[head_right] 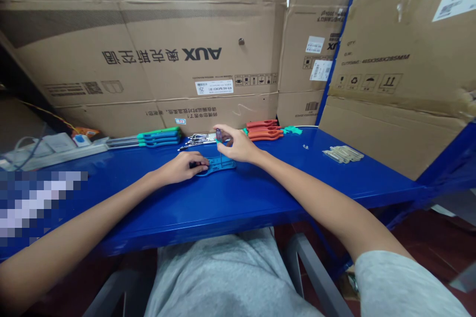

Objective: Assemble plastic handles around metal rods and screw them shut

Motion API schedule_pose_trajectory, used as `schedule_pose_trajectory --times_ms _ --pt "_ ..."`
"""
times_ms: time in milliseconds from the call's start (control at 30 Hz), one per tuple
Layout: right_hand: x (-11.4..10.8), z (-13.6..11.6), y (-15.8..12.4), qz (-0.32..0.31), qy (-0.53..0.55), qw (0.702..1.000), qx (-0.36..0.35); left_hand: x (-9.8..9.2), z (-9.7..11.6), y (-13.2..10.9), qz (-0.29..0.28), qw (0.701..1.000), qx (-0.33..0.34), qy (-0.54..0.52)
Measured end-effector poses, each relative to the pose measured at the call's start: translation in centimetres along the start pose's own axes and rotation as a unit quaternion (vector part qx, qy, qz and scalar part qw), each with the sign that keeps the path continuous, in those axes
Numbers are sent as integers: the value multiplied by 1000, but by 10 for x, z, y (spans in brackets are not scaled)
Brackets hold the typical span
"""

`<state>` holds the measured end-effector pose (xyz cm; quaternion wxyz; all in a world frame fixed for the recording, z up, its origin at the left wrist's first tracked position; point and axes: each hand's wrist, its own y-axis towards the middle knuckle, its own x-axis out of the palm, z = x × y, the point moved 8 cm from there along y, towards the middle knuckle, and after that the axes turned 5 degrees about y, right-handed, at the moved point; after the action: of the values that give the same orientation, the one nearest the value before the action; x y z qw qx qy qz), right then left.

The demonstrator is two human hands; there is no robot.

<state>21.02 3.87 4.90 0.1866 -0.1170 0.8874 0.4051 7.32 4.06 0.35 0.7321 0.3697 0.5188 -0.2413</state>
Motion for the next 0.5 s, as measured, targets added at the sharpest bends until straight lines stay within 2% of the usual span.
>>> schedule_pose_trajectory --times_ms 267,500 --pt "1 1 0 1 -12 1000 7 0 0 0 -1 1000 -4 -1" --pt "2 8 1 0 -27 998 54 0 0 0 0 1000 -3 0"
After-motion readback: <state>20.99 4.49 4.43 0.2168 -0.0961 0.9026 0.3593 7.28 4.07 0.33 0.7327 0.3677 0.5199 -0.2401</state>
